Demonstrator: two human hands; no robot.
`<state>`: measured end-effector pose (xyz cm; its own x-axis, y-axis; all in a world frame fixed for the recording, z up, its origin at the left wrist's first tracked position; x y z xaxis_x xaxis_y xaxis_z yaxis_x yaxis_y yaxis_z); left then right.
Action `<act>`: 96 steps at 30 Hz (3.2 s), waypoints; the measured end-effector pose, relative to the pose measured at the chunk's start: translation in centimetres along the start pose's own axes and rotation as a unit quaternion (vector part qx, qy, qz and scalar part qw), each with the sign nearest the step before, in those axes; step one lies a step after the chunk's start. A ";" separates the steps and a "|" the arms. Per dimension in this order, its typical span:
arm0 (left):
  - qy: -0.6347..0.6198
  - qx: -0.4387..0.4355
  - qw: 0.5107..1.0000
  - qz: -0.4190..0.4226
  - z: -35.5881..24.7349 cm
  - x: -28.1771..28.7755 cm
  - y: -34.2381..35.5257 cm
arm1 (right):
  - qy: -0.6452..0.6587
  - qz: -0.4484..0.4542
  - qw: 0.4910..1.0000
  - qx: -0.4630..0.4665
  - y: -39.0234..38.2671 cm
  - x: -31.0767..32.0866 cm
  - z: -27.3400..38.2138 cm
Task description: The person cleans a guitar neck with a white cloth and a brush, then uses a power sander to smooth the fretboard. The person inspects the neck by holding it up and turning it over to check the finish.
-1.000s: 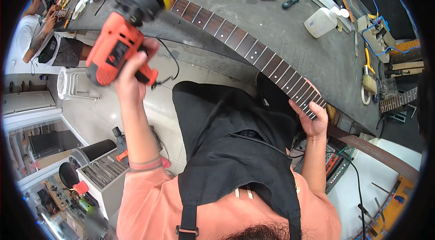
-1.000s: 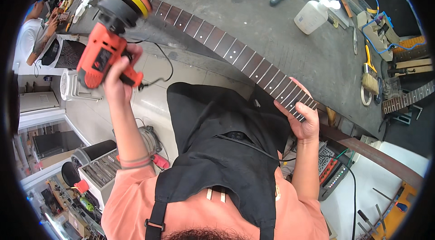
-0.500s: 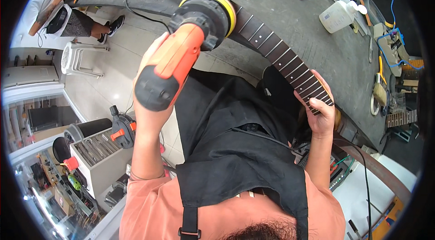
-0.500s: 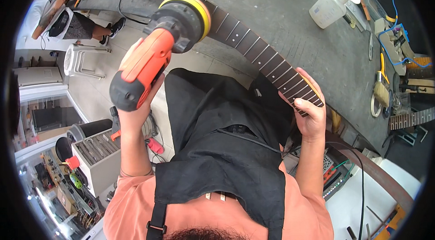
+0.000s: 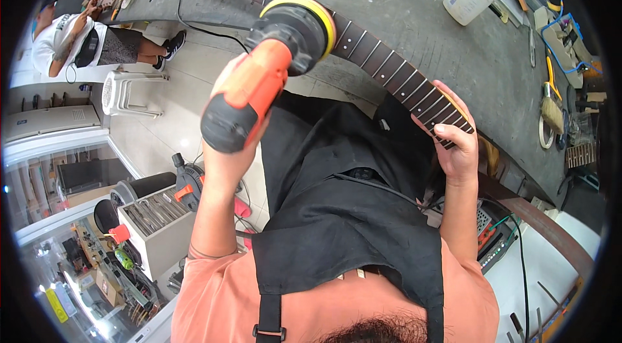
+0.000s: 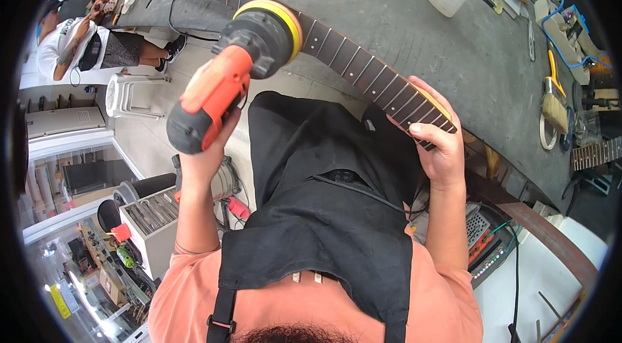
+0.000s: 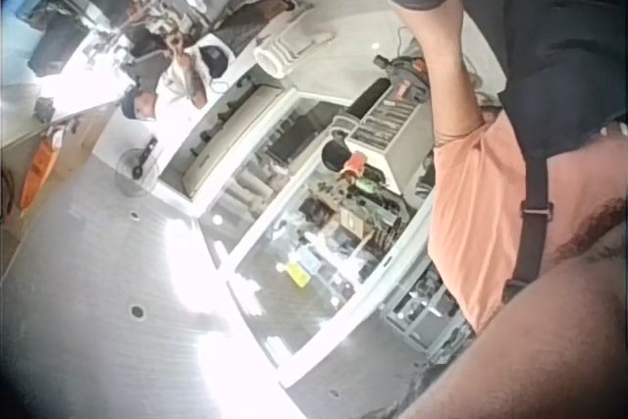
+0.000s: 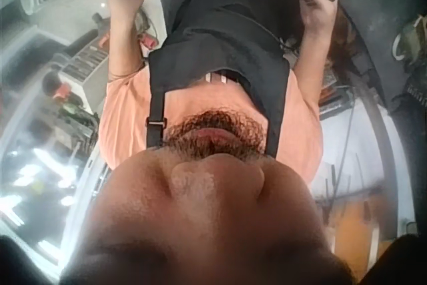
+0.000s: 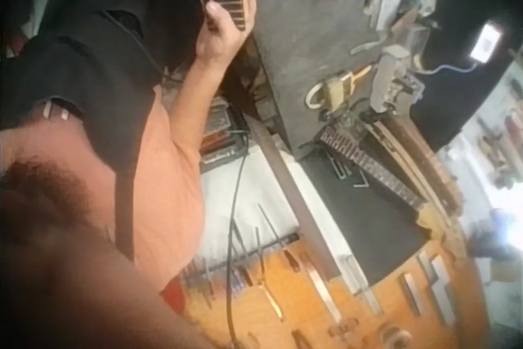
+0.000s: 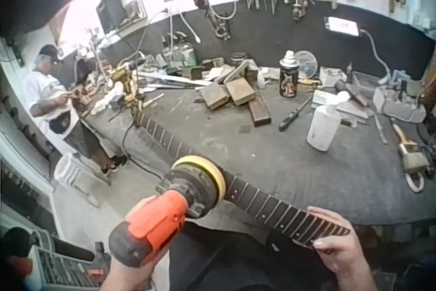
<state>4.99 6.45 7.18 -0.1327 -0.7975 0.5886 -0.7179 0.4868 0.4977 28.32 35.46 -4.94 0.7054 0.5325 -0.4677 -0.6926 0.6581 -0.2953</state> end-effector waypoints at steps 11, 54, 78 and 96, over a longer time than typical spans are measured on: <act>0.042 -0.035 0.997 0.057 -1.7 -0.8 0.2 | 0.009 -0.003 1.000 -0.008 0.1 0.3 -0.2; 0.080 0.019 0.992 0.096 -4.0 -0.7 2.7 | 0.013 0.023 1.000 0.010 0.2 0.0 0.0; 0.072 -0.006 0.994 0.088 -2.9 -0.8 0.6 | 0.016 0.015 1.000 0.015 0.2 0.1 -0.2; 0.038 -0.029 0.996 0.070 -1.7 -1.7 -2.2 | 0.032 -0.002 0.999 -0.013 -0.1 -0.3 0.1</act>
<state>7.92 7.32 6.19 -0.1749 -0.6913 0.7011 -0.6542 0.6137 0.4419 28.21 35.33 -4.66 0.6982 0.4944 -0.5177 -0.6936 0.6462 -0.3183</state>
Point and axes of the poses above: each hand's wrist, its own y-axis towards the middle knuckle, its own x-axis out of the back of the hand, z = x × y, the point moved 8 cm from there along y, towards the middle knuckle, and after that the axes turned 7 degrees about -z, right-handed, at the moved point
